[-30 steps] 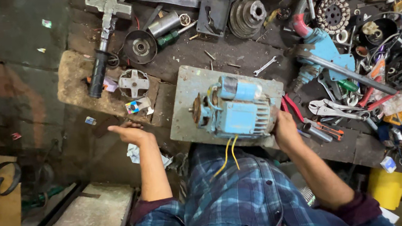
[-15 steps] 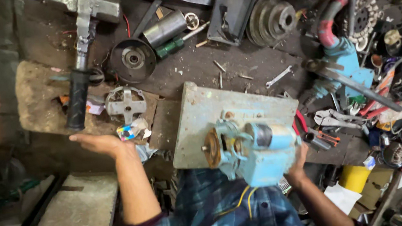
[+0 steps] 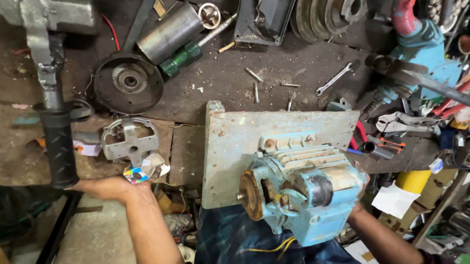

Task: The person uses pliers to adjust a component on a blue electric motor mounted on a wooden board. They then use a hammer to tap the motor housing and shaft area while holding the motor steady with their other hand.

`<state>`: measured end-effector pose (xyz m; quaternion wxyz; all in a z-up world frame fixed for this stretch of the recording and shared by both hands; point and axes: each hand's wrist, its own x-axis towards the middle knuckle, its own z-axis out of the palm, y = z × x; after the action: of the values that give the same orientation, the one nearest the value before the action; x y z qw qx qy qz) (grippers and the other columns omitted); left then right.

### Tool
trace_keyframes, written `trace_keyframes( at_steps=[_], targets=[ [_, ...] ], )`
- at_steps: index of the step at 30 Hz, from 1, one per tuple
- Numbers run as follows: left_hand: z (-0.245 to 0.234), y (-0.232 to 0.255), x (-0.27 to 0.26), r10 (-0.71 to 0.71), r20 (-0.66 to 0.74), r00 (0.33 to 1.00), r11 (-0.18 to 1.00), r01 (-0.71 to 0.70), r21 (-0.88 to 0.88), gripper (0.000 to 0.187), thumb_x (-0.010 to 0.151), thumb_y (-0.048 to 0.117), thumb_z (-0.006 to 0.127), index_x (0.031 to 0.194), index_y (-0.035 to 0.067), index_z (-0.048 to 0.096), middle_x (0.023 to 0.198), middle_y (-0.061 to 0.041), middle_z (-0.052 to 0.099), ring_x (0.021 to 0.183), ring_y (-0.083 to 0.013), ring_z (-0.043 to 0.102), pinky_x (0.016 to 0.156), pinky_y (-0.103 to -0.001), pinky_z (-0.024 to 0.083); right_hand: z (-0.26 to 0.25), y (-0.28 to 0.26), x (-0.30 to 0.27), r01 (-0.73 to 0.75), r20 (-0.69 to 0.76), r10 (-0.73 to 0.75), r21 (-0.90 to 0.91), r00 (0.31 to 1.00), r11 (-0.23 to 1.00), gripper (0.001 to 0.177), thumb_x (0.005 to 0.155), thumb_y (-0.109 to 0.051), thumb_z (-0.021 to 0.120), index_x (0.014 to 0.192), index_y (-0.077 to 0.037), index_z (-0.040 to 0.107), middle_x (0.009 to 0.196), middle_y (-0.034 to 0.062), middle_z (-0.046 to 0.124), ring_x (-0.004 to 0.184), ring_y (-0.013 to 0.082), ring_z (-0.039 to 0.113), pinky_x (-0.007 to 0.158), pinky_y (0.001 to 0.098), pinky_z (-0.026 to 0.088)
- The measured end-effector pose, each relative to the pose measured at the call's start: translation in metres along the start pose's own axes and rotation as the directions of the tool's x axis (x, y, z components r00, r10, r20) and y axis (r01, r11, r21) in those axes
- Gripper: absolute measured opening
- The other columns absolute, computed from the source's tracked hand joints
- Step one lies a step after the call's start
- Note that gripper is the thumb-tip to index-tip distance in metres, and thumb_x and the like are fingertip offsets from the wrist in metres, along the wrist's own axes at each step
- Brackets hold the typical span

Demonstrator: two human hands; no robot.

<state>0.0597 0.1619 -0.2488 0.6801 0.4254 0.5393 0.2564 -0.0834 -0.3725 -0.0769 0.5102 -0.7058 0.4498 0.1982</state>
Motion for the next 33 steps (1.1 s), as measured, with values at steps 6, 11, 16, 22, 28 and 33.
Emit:
trace_keyframes(
  at_steps=[6, 11, 16, 22, 28, 33],
  targets=[
    [-0.024, -0.021, 0.027, 0.048, -0.17, 0.984, 0.989, -0.023, 0.148, 0.095, 0.101, 0.069, 0.038, 0.161, -0.004, 0.028, 0.171, -0.019, 0.021, 0.157, -0.0301, 0.026, 0.128, -0.044, 0.017, 0.017, -0.028, 0.047, 0.234, 0.044, -0.237, 0.08, 0.97, 0.969, 0.042, 0.114, -0.028, 0.05, 0.102, 0.007, 0.07, 0.091, 0.0124, 0.071, 0.081, 0.023, 0.068, 0.071, 0.0397, 0.056],
    [-0.029, -0.025, 0.041, 0.002, -0.224, 0.975, 0.98, 0.043, 0.193, 0.101, 0.096, 0.074, 0.037, 0.158, -0.005, 0.029, 0.167, -0.022, 0.024, 0.151, -0.0318, 0.036, 0.124, -0.045, 0.027, 0.024, -0.086, 0.044, 0.725, 0.195, -0.701, -0.276, 0.686, 0.631, 0.035, 0.111, -0.022, 0.048, 0.11, 0.006, 0.068, 0.107, 0.0178, 0.071, 0.099, 0.0338, 0.067, 0.089, 0.0434, 0.052],
    [-0.014, -0.014, 0.036, -0.011, -0.288, 0.958, 0.983, 0.063, 0.171, 0.102, 0.093, 0.075, 0.04, 0.146, -0.011, 0.046, 0.154, -0.027, 0.048, 0.132, -0.0362, 0.058, 0.11, -0.048, 0.047, -0.028, -0.167, 0.036, 0.492, 0.132, -0.548, -0.645, 0.826, 0.585, 0.028, 0.101, -0.026, 0.062, 0.093, 0.002, 0.062, 0.083, 0.0174, 0.06, 0.079, 0.0358, 0.061, 0.076, 0.0441, 0.05],
    [0.006, 0.006, 0.014, 0.165, -0.365, 0.916, 0.943, -0.038, 0.332, 0.09, 0.096, 0.07, 0.052, 0.141, -0.008, 0.04, 0.147, -0.028, 0.047, 0.13, -0.0336, 0.061, 0.107, -0.046, 0.049, -0.126, -0.232, 0.07, 0.427, 0.143, -0.871, -0.9, 0.471, 0.083, 0.039, 0.091, -0.032, 0.078, 0.114, -0.004, 0.063, 0.111, 0.0186, 0.061, 0.099, 0.0411, 0.062, 0.08, 0.0491, 0.047],
    [0.025, 0.069, -0.111, 0.432, -0.025, 0.902, 0.858, -0.402, 0.319, 0.04, 0.105, 0.034, 0.069, 0.116, 0.0, 0.052, 0.117, -0.014, 0.059, 0.106, -0.0236, 0.06, 0.096, -0.043, 0.055, -0.167, -0.269, 0.158, 0.447, 0.448, -0.72, -0.869, 0.53, -0.211, 0.045, 0.085, -0.043, 0.078, 0.113, -0.009, 0.065, 0.107, 0.015, 0.064, 0.096, 0.0375, 0.064, 0.085, 0.0516, 0.045],
    [0.038, 0.084, -0.296, 0.244, 0.53, 0.812, 0.828, -0.459, 0.322, 0.046, 0.11, 0.038, 0.056, 0.131, -0.003, 0.057, 0.127, -0.015, 0.061, 0.12, -0.0235, 0.059, 0.109, -0.037, 0.047, -0.169, -0.3, 0.171, 0.642, 0.593, -0.566, -0.754, 0.572, -0.141, 0.044, 0.089, -0.043, 0.072, 0.106, -0.003, 0.063, 0.104, 0.019, 0.065, 0.095, 0.0423, 0.065, 0.078, 0.0534, 0.05]
  ],
)
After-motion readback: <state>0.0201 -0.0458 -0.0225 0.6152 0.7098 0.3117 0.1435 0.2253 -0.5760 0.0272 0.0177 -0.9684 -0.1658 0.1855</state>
